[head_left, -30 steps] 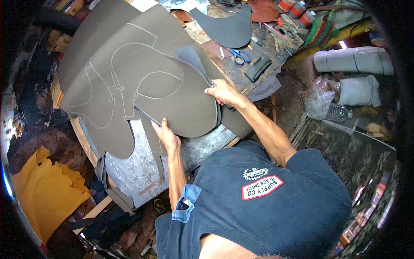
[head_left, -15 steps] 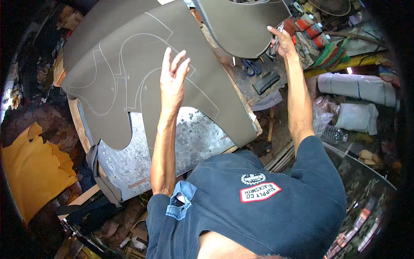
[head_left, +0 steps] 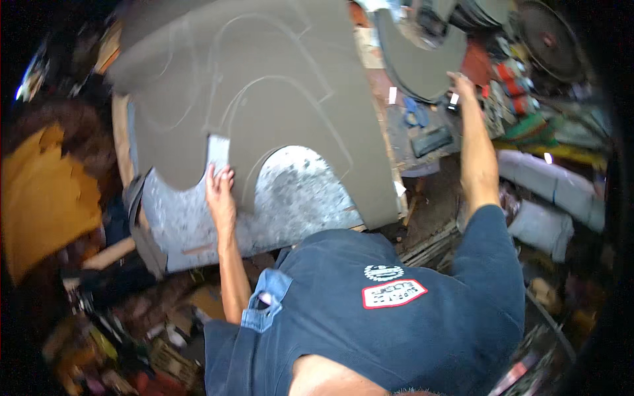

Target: Cutting shoe component patterns from a large sheet of material using a utility blade.

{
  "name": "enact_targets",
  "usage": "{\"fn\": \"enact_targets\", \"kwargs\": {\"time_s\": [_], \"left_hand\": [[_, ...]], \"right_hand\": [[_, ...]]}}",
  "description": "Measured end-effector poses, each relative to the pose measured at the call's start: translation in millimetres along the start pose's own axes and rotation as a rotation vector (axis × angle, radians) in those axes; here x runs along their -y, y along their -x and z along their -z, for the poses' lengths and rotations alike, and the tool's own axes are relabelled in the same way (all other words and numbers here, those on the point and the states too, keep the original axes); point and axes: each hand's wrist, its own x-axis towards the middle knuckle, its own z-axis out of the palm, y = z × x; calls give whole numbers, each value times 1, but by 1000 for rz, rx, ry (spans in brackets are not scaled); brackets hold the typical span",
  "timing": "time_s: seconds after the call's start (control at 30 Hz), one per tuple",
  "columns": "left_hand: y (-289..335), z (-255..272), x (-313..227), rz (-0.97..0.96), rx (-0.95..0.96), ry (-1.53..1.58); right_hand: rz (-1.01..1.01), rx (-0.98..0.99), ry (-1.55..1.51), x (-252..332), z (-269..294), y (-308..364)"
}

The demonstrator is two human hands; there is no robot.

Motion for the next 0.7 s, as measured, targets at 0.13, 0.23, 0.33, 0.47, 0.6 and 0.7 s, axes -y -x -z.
{"fn": "enact_targets", "kwargs": {"time_s": [0.13,0.23,0.33,0.47,0.6,0.7], "left_hand": [[-5,3,6,-300,-87,-420],[14,13,14,-412,-177,-687],[14,12,14,-328,-137,-652],[5,22,8,-240,-88,-441],[-11,40,14,-97,-10,-437],[-8,42,1,-61,45,-454]], "right_hand": [[178,-115,-422,-31,47,-4],[118,104,-711,12,-9,56],[90,353,-539,43,-40,145],[285,556,-1,66,-100,256],[277,868,229,63,-150,357],[325,1005,465,55,-181,414]]}}
